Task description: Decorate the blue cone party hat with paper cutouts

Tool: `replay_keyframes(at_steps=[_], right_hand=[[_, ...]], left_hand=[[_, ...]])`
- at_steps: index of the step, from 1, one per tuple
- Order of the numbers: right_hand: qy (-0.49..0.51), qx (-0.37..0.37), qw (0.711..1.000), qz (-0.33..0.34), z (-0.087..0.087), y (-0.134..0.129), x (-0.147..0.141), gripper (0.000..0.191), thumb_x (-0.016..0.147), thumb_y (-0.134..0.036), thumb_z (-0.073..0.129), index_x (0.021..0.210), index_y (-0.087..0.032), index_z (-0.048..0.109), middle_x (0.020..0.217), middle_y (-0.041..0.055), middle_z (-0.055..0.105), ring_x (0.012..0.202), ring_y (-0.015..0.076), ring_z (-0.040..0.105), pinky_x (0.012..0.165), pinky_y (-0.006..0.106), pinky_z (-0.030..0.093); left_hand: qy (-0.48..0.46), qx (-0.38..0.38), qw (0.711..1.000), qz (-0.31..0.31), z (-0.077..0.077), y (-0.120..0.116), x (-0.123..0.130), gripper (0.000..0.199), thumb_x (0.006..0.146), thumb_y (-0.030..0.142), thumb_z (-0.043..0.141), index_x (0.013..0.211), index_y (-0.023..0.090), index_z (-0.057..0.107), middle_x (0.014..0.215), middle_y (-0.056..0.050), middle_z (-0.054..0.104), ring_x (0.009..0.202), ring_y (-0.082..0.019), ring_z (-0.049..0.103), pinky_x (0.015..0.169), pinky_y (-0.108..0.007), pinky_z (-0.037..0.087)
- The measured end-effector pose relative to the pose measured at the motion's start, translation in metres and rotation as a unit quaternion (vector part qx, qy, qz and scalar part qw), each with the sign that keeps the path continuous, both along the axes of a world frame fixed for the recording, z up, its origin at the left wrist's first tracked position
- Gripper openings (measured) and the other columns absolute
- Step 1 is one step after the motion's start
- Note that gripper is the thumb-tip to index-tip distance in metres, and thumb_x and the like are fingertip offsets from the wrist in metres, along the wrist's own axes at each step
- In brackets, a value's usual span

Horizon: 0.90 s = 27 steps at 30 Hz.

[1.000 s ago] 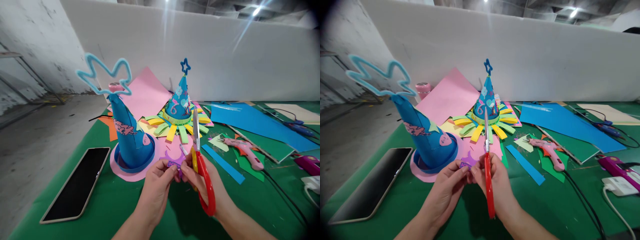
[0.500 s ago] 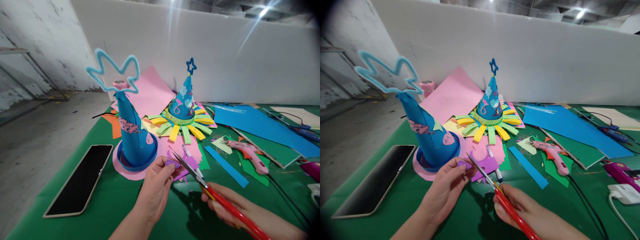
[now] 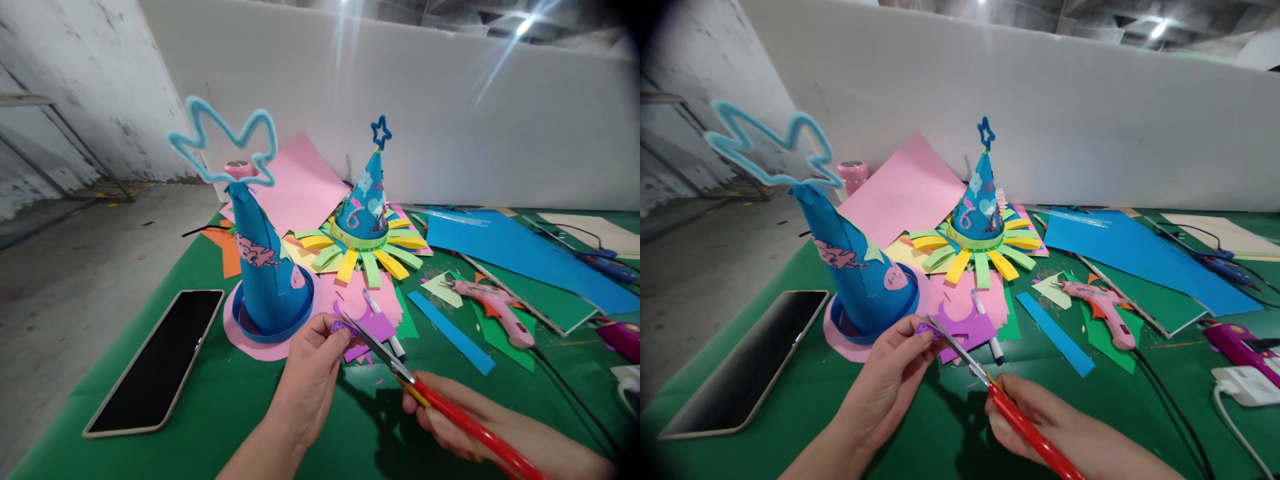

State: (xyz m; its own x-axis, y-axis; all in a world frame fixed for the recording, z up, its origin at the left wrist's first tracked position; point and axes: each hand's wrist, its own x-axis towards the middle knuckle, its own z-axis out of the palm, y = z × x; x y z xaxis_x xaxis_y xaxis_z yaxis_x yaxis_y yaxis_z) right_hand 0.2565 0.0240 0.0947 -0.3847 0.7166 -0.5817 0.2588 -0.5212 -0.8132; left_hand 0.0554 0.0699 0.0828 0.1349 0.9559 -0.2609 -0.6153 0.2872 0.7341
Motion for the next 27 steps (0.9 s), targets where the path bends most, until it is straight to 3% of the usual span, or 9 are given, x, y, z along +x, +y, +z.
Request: replay_keyframes(at_steps=[13, 19, 27], right_hand=[[-0.007, -0.024, 0.999, -0.025, -0.003, -0.002, 0.000, 0.044, 0.066, -0.058, 0.064, 0.093, -0.024, 0.060, 0.078, 0.0002, 0.053, 0.072, 0.0144, 0.054, 0.061, 0.022, 0.043], [0.034, -0.035, 0.999, -0.013, -0.001, 0.001, -0.003, 0.045, 0.065, -0.057, 0.066, 0.092, -0.022, 0.057, 0.067, -0.0054, 0.041, 0.053, 0.0055, 0.037, 0.050, 0.017, 0.032], [0.086, -0.022, 0.996, 0.020, 0.002, 0.003, -0.010, 0.043, 0.070, -0.060, 0.059, 0.081, -0.020, 0.050, 0.061, -0.0078, 0.032, 0.049, 0.0043, 0.023, 0.045, 0.017, 0.019]], left_hand=[[0.026, -0.009, 1.000, 0.000, 0.001, 0.001, 0.001, 0.016, 0.061, 0.018, 0.071, 0.061, 0.015, 0.055, 0.063, 0.001, 0.058, 0.066, -0.012, 0.053, 0.070, -0.024, 0.040], [0.028, -0.009, 1.000, -0.001, 0.000, 0.002, 0.000, 0.015, 0.062, 0.016, 0.070, 0.062, 0.015, 0.055, 0.063, 0.001, 0.058, 0.066, -0.012, 0.052, 0.069, -0.024, 0.040], [0.029, -0.010, 1.000, -0.002, 0.001, 0.000, 0.000, 0.016, 0.062, 0.017, 0.070, 0.061, 0.015, 0.055, 0.063, 0.001, 0.058, 0.066, -0.012, 0.053, 0.070, -0.024, 0.041]])
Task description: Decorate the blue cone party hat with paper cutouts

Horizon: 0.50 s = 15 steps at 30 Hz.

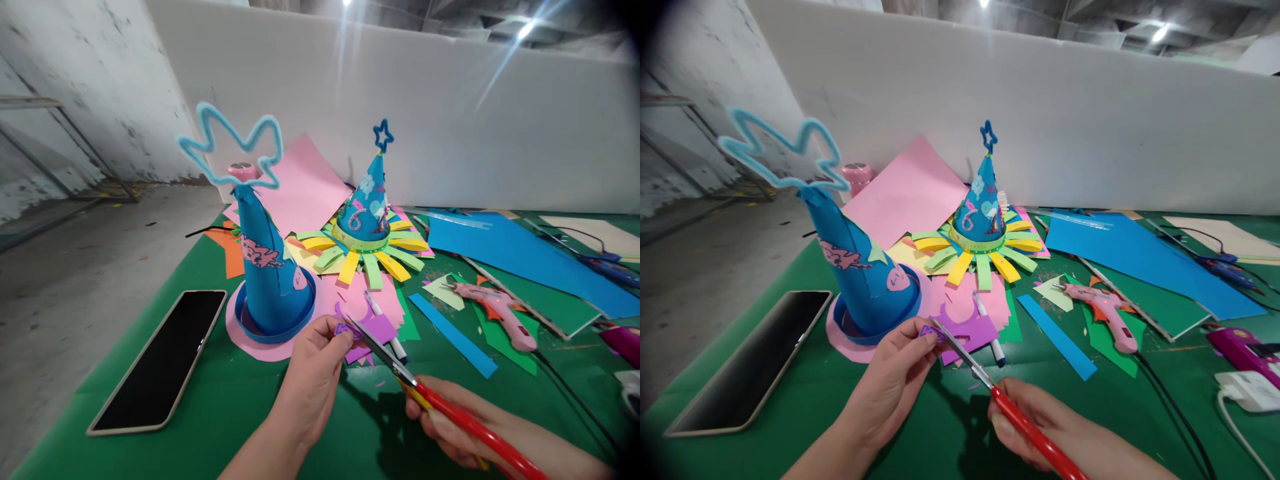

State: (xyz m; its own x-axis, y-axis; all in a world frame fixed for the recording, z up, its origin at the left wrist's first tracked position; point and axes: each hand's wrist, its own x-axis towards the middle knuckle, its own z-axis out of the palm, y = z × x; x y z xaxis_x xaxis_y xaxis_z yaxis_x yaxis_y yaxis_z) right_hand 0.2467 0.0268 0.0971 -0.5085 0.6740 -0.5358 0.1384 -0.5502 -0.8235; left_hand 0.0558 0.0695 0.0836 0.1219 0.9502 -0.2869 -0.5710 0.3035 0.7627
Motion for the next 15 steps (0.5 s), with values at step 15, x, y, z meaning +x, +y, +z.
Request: replay_keyframes(at_steps=[15], right_hand=[[-0.042, -0.019, 0.999, -0.003, 0.0004, -0.0003, -0.0014, 0.044, 0.069, -0.062, 0.058, 0.079, -0.020, 0.052, 0.059, -0.0074, 0.032, 0.050, 0.0063, 0.024, 0.047, 0.019, 0.019]], left_hand=[[-0.009, -0.003, 1.000, 0.000, 0.0003, 0.0019, 0.0004, 0.016, 0.061, 0.015, 0.070, 0.061, 0.015, 0.055, 0.063, 0.001, 0.059, 0.065, -0.011, 0.053, 0.069, -0.023, 0.041]])
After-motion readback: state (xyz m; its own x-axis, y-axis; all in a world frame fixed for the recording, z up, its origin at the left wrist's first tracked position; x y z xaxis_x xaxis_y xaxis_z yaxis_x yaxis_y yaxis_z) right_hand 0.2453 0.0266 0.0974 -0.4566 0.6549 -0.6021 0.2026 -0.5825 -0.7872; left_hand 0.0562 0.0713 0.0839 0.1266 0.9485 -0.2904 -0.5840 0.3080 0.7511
